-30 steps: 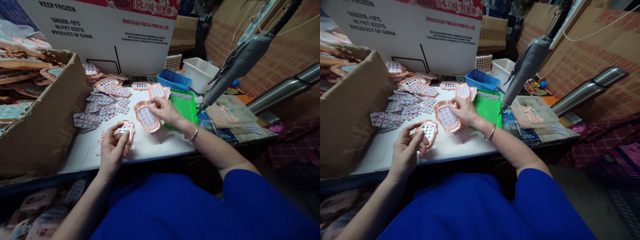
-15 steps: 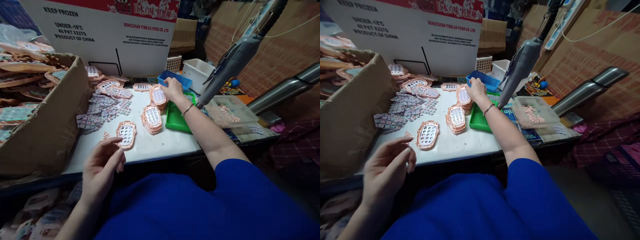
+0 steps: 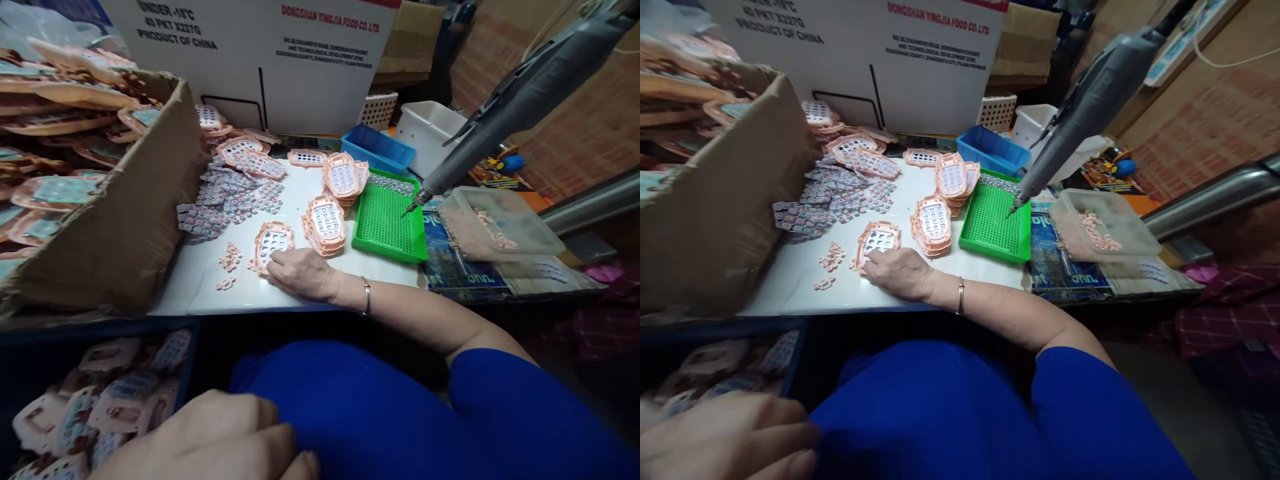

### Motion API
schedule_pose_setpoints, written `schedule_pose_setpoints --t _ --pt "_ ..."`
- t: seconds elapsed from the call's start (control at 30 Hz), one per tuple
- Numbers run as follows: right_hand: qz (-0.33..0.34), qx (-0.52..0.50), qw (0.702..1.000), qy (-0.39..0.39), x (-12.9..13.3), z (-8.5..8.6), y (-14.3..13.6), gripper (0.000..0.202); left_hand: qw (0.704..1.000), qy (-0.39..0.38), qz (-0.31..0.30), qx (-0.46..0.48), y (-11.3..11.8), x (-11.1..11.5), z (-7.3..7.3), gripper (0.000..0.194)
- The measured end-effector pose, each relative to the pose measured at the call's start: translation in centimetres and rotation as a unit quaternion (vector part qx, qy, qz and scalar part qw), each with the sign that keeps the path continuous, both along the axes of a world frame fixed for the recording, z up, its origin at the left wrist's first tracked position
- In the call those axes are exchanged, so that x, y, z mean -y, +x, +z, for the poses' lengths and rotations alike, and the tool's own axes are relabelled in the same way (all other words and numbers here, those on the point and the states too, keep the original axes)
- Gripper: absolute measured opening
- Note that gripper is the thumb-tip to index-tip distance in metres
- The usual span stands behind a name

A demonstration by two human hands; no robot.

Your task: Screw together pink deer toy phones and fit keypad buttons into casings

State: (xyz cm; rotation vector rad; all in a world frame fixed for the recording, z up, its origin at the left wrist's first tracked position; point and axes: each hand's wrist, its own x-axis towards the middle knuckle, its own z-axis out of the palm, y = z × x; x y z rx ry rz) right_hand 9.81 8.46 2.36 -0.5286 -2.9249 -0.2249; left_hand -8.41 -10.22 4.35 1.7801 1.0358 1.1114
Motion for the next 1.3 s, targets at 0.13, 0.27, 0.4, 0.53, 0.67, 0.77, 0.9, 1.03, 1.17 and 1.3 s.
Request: schedule_pose_setpoints --t 0.13,0.27,0.4,0.53,0.67,0.77,0.9,1.03,1.17,1.3 --pt "0.034 -0.178 0.979 0.097 -1.0 0.2 1.4 0.035 0.991 0.074 0.073 0.079 5.0 -4.2 3.0 0.013" --pt "0.131 -0.292 0.943 0.092 0.6 1.7 2.1 0.025 0.861 -0.083 0.331 0.377 6.1 -6.5 1.6 0.021" --pt "0.301 -0.297 0.906 0.032 3.1 1.2 1.2 0.018 0.777 -0.273 0.224 0.521 4.5 -5.8 -0.8 0.058" --pt "0.231 -0.294 0.926 -0.062 2.1 -0.1 0.2 0.020 0.763 -0.270 0.258 0.528 2.6 -4.7 -1.3 0.052" --pt "-0.065 -0.092 0.984 -0.138 -3.1 1.3 -1.2 0.025 0.762 -0.259 0.309 0.507 1.9 -4.9 -0.8 0.056" --pt "-0.230 0.025 0.963 -0.140 -7.5 3.0 -2.7 0.028 0.769 -0.262 0.329 0.481 2.2 -5.9 -0.6 0.052" --pt "-0.252 0.048 0.955 -0.147 -10.9 3.5 -4.1 0.028 0.772 -0.272 0.331 0.471 2.8 -7.9 -0.3 0.052" --pt "-0.230 0.049 0.960 -0.149 -11.2 3.2 -4.2 0.025 0.777 -0.275 0.299 0.481 2.7 -9.0 0.0 0.052" --pt "-0.207 0.033 0.967 -0.147 -10.1 3.5 -3.3 0.022 0.785 -0.253 0.274 0.494 2.2 -9.0 -0.1 0.048" --pt "-0.138 -0.030 0.976 -0.166 -8.9 3.9 -2.1 0.022 0.784 -0.226 0.281 0.505 2.1 -9.0 -0.2 0.044"
